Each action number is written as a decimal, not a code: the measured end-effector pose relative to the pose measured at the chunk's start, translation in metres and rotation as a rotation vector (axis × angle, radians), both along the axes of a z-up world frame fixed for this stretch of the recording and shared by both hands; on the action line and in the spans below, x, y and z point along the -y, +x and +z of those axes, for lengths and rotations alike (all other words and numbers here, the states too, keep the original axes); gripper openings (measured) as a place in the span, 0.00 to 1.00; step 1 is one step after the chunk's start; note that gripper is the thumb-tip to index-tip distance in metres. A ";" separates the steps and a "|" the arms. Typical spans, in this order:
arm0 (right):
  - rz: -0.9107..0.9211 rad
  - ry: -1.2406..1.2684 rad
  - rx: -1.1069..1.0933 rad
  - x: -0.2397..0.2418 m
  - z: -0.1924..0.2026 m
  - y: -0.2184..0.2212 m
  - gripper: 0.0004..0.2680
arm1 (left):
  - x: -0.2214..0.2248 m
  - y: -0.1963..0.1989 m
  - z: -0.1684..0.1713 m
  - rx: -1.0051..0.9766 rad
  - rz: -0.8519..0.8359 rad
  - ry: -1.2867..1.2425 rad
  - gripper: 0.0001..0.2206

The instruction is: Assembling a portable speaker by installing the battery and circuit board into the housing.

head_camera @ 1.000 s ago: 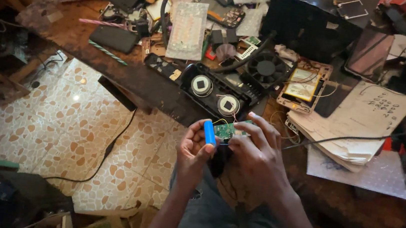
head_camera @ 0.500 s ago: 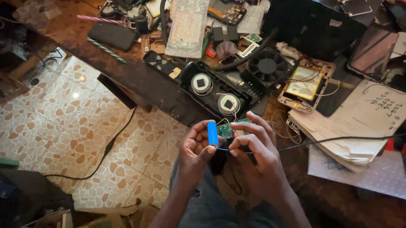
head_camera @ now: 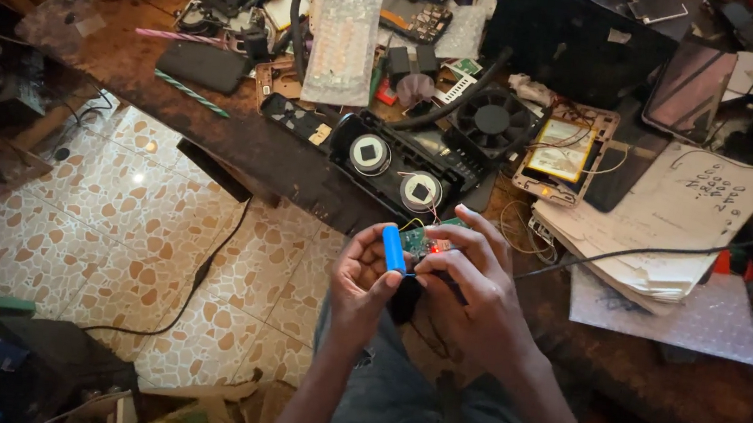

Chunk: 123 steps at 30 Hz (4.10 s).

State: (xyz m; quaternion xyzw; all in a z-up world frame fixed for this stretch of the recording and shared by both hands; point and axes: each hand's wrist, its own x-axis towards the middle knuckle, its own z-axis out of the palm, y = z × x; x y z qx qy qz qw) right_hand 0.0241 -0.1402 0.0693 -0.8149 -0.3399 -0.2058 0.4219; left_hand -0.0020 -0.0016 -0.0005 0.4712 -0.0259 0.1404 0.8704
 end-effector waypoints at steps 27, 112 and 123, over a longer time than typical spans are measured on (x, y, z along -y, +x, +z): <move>0.131 -0.326 -0.649 -0.010 0.038 0.042 0.12 | -0.012 -0.008 0.020 0.059 0.066 0.267 0.34; -0.120 -0.194 -0.127 0.063 0.005 -0.011 0.04 | 0.023 0.028 0.034 0.038 -0.146 0.686 0.32; -0.146 -0.117 -0.189 0.071 0.012 -0.004 0.06 | 0.023 0.023 0.039 0.083 -0.122 0.775 0.30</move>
